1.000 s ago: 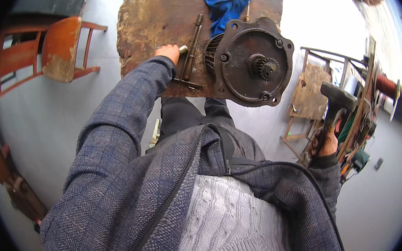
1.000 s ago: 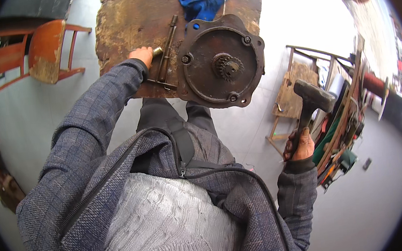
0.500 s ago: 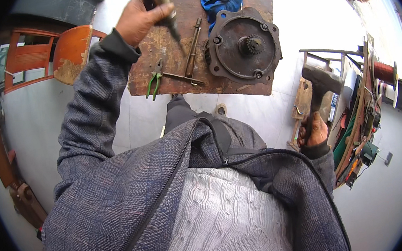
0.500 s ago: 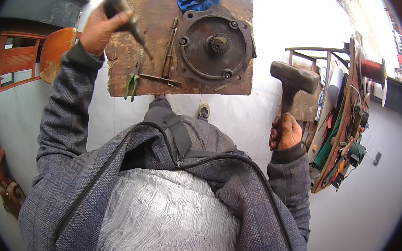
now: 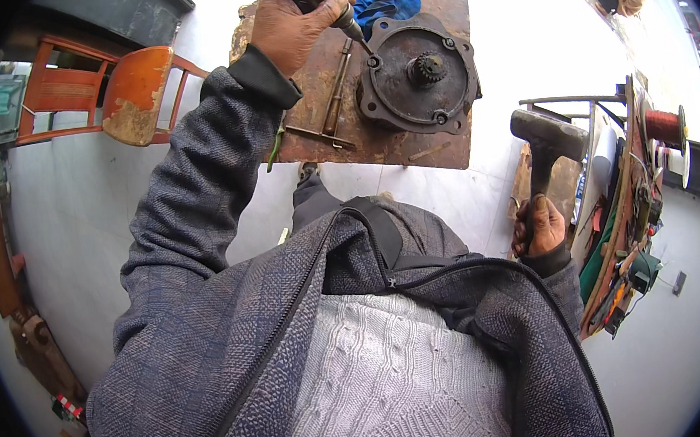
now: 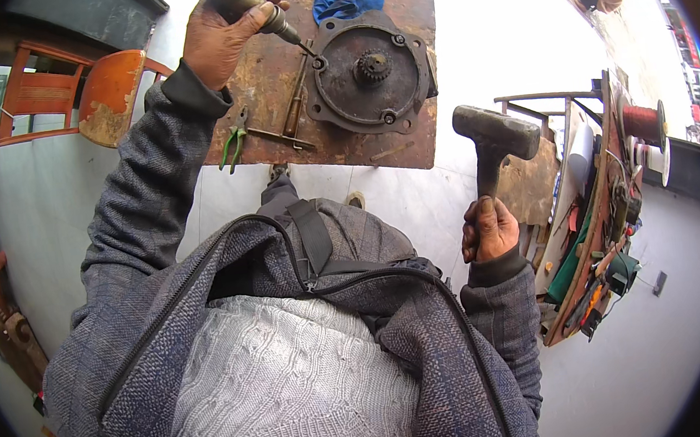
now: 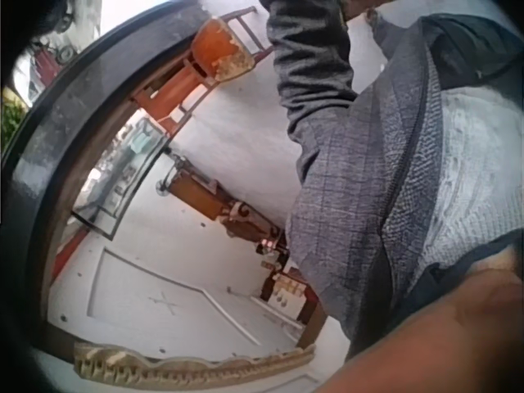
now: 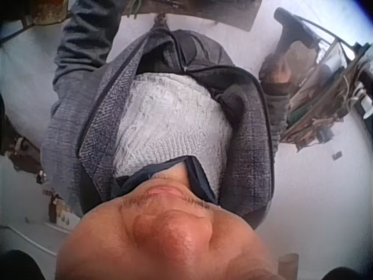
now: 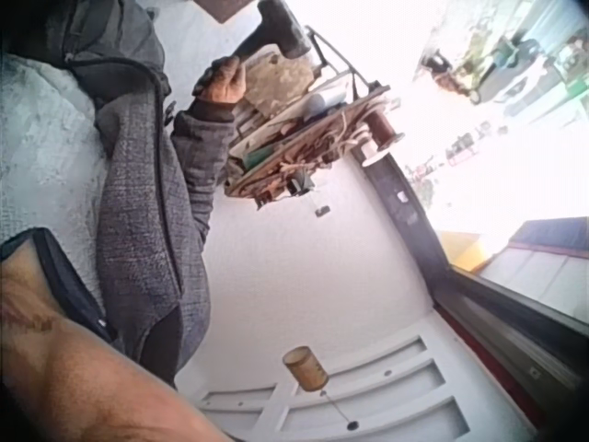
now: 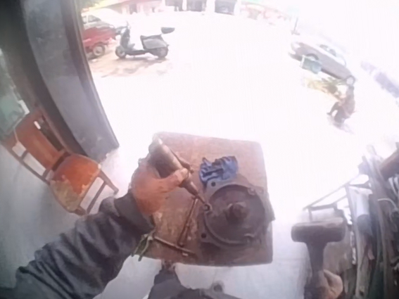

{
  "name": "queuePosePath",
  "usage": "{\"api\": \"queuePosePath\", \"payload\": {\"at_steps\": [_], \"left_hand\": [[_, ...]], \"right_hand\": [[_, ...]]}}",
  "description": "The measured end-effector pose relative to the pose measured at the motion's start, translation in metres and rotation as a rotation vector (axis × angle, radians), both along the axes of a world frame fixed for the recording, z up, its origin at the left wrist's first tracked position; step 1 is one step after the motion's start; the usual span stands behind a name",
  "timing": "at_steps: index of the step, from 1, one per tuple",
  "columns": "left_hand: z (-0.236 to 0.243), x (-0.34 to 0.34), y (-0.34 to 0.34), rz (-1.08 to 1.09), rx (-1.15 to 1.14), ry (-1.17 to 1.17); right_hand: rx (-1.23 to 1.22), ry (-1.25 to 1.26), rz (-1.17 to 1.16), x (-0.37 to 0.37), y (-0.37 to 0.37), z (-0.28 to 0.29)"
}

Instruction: The person uses a punch and hammer to drive out pins from a motor end bell on a workbench. They repeatedly position the punch on each pin and strike it with the hammer, then rotate the motor to access additional pins.

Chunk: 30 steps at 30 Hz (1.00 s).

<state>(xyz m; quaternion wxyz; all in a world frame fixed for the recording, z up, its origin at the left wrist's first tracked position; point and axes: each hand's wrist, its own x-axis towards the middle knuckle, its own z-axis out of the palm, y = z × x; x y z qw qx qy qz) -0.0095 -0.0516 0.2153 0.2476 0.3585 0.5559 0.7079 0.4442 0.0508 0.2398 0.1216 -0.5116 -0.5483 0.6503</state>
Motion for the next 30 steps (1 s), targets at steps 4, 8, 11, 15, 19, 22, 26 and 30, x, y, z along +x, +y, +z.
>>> {"api": "queuePosePath", "payload": {"at_steps": [4,8,11,15,19,22,26,30], "left_hand": [[0.001,0.002,0.0,-0.04,-0.127,0.087],[-0.002,0.0,0.0,-0.114,-0.14,0.095],[-0.009,-0.006,0.001,-0.198,-0.054,0.053],[-0.019,-0.015,0.007,-0.437,0.241,0.049],[-0.018,-0.019,0.008,-0.625,0.289,-0.189],[-0.009,-0.02,0.0,-0.604,0.113,-0.14],[0.004,-0.016,-0.007,-0.576,0.031,-0.064],[0.005,-0.008,-0.006,-0.459,0.101,0.052]], "right_hand": [[-0.014,0.001,-0.01,-0.001,-0.007,-0.001],[-0.01,-0.029,0.01,-0.004,-0.013,-0.002],[-0.029,-0.01,-0.011,-0.006,-0.017,-0.001],[-0.026,-0.019,-0.006,-0.009,-0.019,0.001],[-0.007,-0.037,0.012,-0.012,-0.021,0.006],[0.009,-0.043,0.022,-0.015,-0.022,0.011],[0.043,-0.073,0.057,-0.019,-0.024,0.017],[0.047,-0.076,0.082,-0.024,-0.024,0.021]]}}
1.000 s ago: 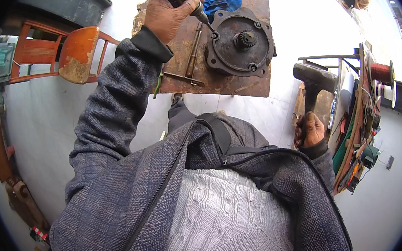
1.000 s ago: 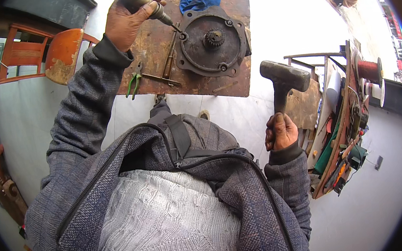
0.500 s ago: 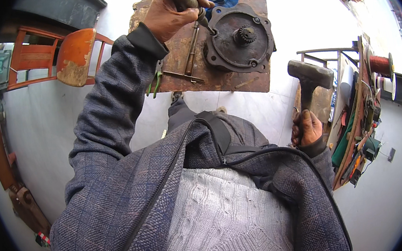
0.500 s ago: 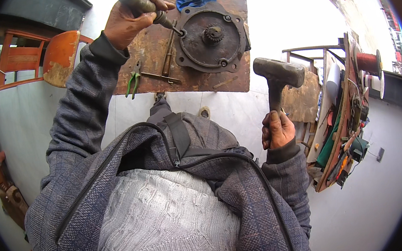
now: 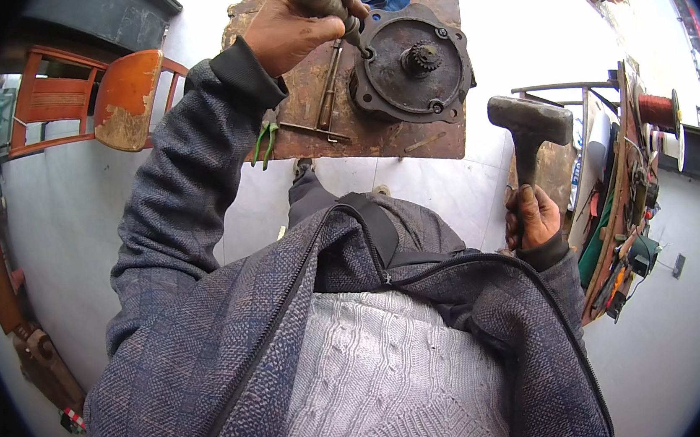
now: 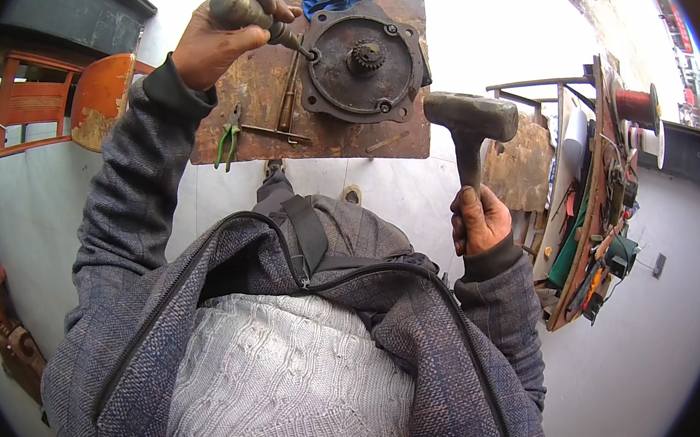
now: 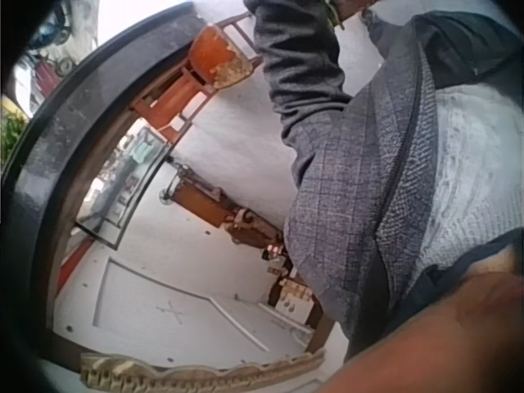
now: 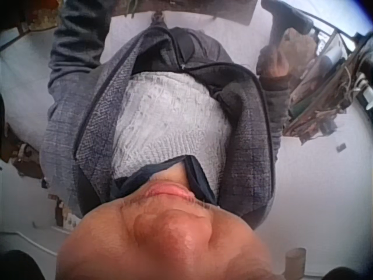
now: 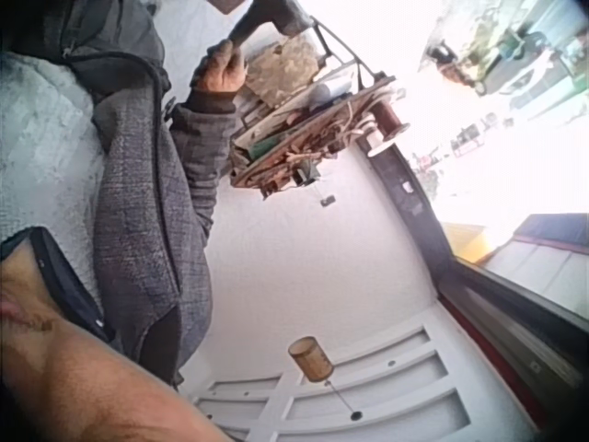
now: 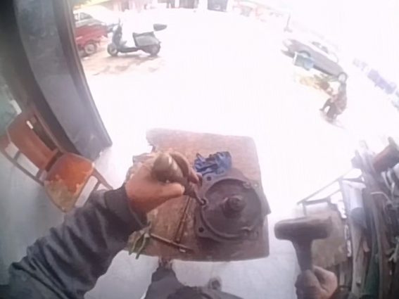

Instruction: The person uses a punch and hammer to drive out pins from a motor end bell on a workbench. They repeatedly position the punch on each pin and strike it with the hammer, then rotate the motor to access additional pins.

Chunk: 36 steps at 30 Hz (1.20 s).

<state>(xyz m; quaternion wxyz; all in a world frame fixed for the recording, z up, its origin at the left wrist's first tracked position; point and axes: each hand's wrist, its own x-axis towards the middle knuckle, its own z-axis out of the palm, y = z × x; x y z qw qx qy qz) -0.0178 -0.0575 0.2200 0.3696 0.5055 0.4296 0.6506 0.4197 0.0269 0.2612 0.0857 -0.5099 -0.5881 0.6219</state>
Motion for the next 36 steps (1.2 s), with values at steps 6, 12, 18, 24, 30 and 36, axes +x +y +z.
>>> {"api": "queuePosePath", "payload": {"at_steps": [6,12,18,24,30,36], "left_hand": [[-0.012,-0.005,0.002,0.104,0.06,0.023],[-0.018,-0.008,0.001,0.07,0.092,-0.101],[-0.015,-0.006,0.001,-0.007,0.116,-0.139],[-0.006,0.0,-0.001,0.003,0.068,-0.088],[0.012,0.001,0.003,-0.098,0.121,-0.001],[0.018,0.004,0.015,-0.061,-0.01,0.236]], "right_hand": [[0.032,-0.041,0.04,-0.003,0.001,-0.001],[0.027,-0.053,0.1,0.0,0.003,-0.007],[0.039,-0.07,0.098,0.001,0.005,-0.009],[0.027,-0.076,0.099,-0.001,0.006,-0.007],[0.047,-0.109,0.117,-0.005,0.009,-0.007],[0.108,-0.12,0.159,-0.023,0.016,0.0]]}}
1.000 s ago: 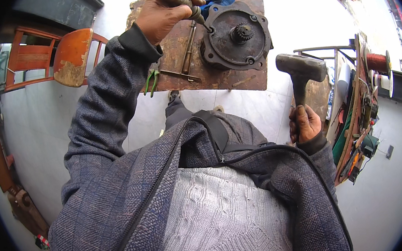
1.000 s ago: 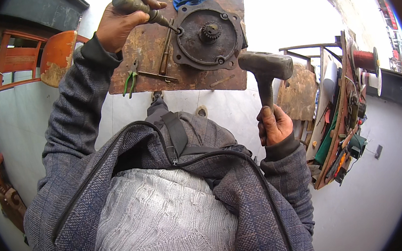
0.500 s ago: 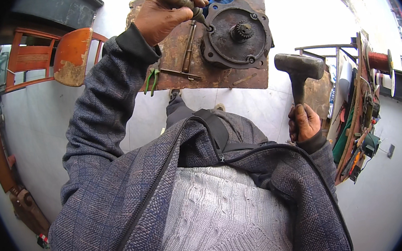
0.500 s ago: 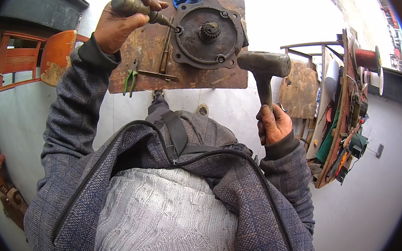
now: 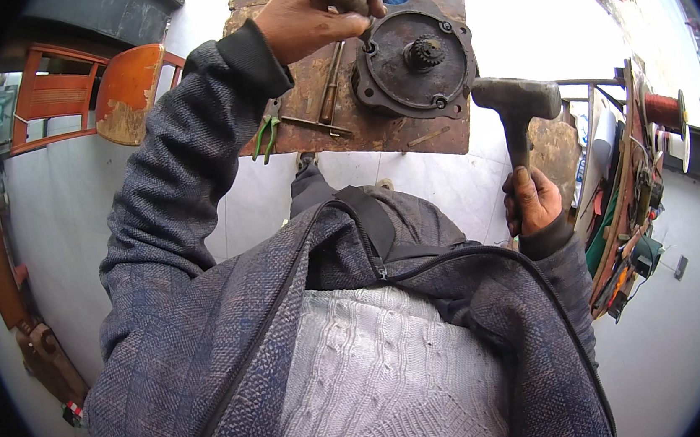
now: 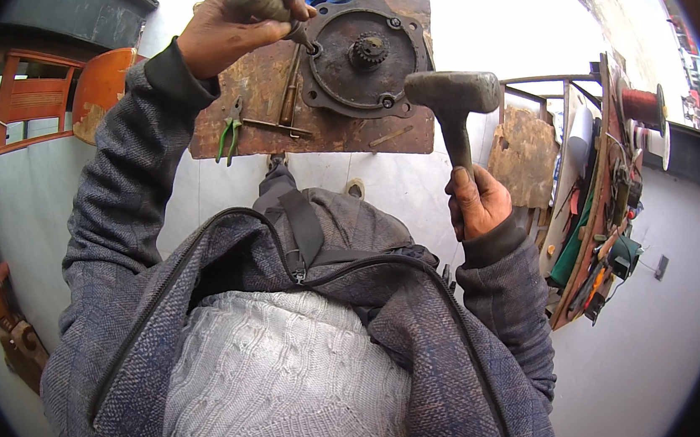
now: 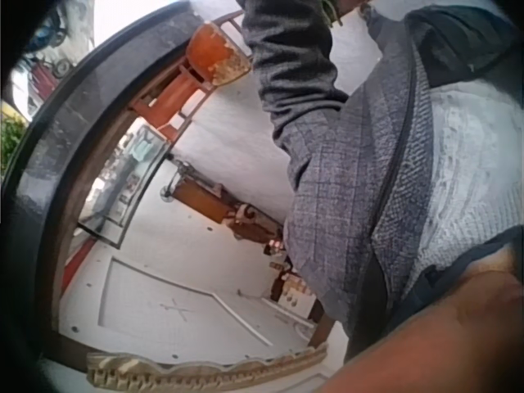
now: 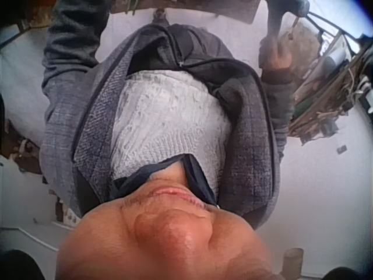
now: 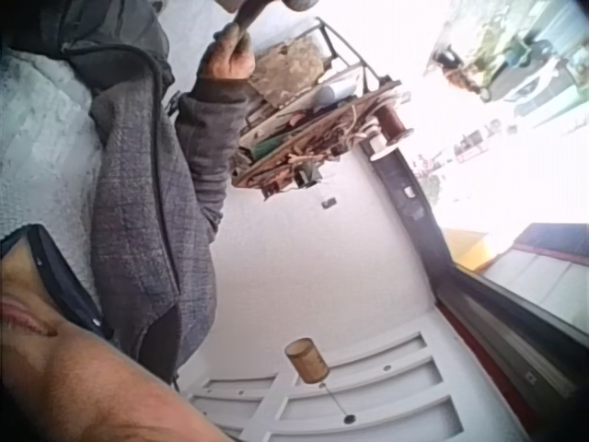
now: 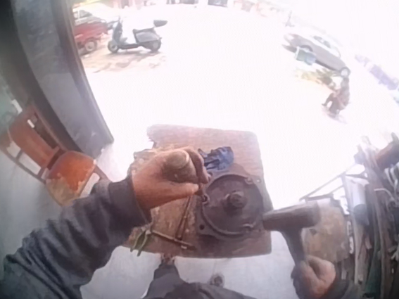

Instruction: The person uses a punch and hammer to drive out pins from a motor end bell on a workbench. They repeatedly position the punch on each pin and strike it with the hammer, then rotate the motor to access additional pins.

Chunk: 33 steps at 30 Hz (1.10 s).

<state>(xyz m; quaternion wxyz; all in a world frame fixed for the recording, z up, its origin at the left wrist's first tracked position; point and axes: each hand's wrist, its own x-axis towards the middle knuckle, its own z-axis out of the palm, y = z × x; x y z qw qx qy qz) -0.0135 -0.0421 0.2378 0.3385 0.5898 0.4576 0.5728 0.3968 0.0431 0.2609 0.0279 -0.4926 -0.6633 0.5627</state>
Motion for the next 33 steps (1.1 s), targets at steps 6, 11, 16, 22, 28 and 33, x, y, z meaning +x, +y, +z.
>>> {"api": "queuePosePath", "payload": {"at_steps": [6,11,16,22,28,33], "left_hand": [[0.007,0.012,0.01,-0.068,-0.069,0.013],[0.012,0.011,0.01,0.007,-0.089,-0.083],[-0.002,-0.001,0.008,0.029,-0.047,0.211],[-0.009,-0.003,0.008,-0.02,0.096,0.037],[0.004,0.002,-0.004,0.034,-0.051,0.024],[0.006,0.006,-0.007,0.1,-0.097,0.024]], "right_hand": [[0.127,-0.001,0.12,-0.034,0.016,0.031],[0.175,0.059,0.191,-0.052,0.024,0.061],[0.176,0.063,0.18,-0.059,0.019,0.073],[0.164,0.029,0.243,-0.06,0.017,0.07],[0.173,-0.002,0.258,-0.06,0.018,0.067],[0.169,-0.002,0.263,-0.061,0.02,0.066]]}}
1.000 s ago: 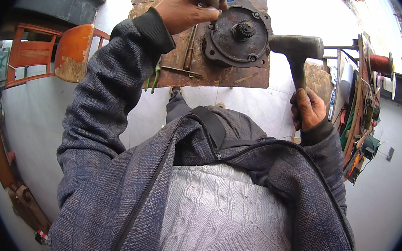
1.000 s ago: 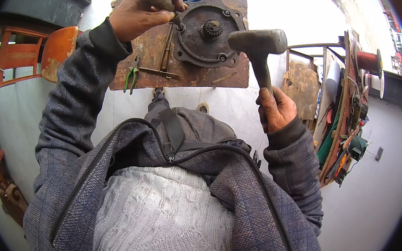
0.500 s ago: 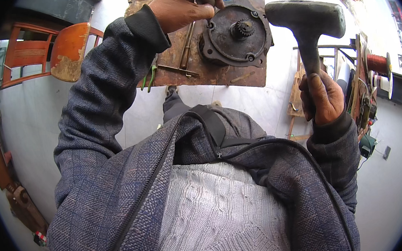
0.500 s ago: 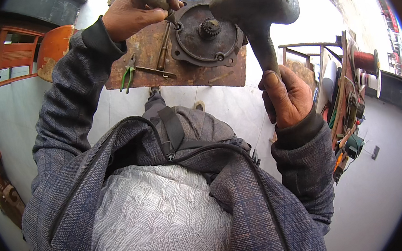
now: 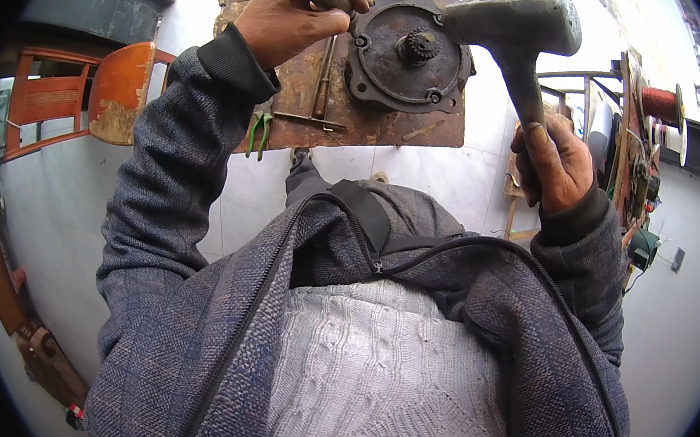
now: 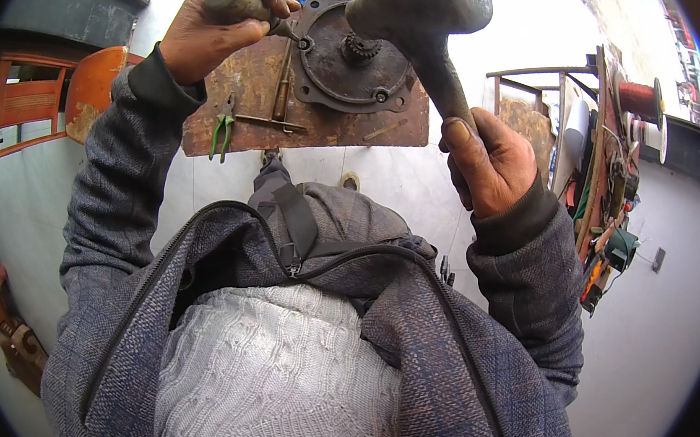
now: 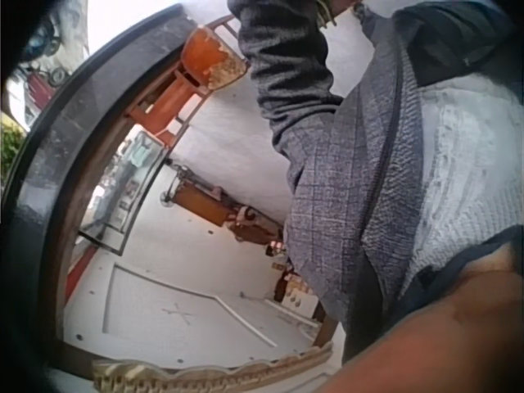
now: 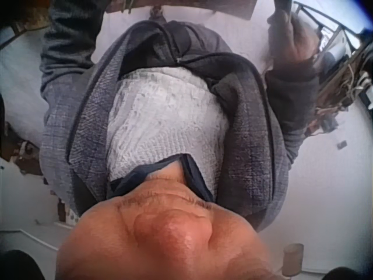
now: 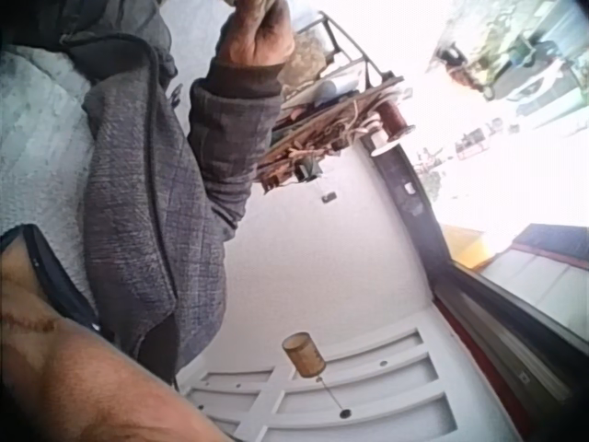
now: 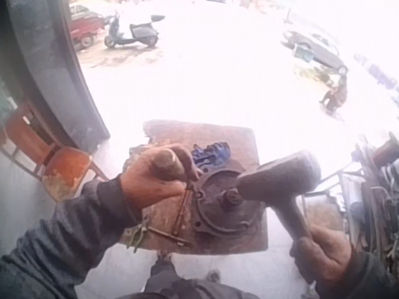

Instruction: The person uses a punch and hammer to drive out pins from a motor end bell on a workbench. They repeatedly position the punch on each pin and strike it with the hammer, then rotate the motor to access additional pins.

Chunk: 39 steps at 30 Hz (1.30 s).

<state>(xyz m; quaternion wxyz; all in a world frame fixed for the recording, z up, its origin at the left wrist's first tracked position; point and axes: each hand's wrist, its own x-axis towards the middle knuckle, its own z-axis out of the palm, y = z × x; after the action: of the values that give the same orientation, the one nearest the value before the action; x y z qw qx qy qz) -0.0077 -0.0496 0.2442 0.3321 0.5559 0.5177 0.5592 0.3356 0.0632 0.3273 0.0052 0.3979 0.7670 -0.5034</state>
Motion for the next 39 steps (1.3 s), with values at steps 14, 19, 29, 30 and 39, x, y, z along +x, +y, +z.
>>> {"api": "queuePosePath", "payload": {"at_steps": [14,19,29,30,39], "left_hand": [[-0.002,0.002,-0.005,0.051,-0.088,-0.046],[-0.003,0.003,-0.005,0.012,-0.074,-0.084],[-0.015,-0.003,-0.004,-0.047,0.021,-0.121],[-0.015,-0.005,-0.003,-0.051,0.034,-0.102],[0.0,-0.002,-0.004,-0.066,-0.034,-0.022]], "right_hand": [[-0.013,-0.034,-0.019,0.0,-0.001,-0.008],[-0.003,-0.026,-0.008,0.0,0.0,-0.009],[0.027,-0.051,0.024,-0.002,0.003,-0.011],[0.014,-0.041,0.028,-0.002,0.003,-0.01],[0.027,-0.049,0.038,-0.006,0.005,-0.009]]}}
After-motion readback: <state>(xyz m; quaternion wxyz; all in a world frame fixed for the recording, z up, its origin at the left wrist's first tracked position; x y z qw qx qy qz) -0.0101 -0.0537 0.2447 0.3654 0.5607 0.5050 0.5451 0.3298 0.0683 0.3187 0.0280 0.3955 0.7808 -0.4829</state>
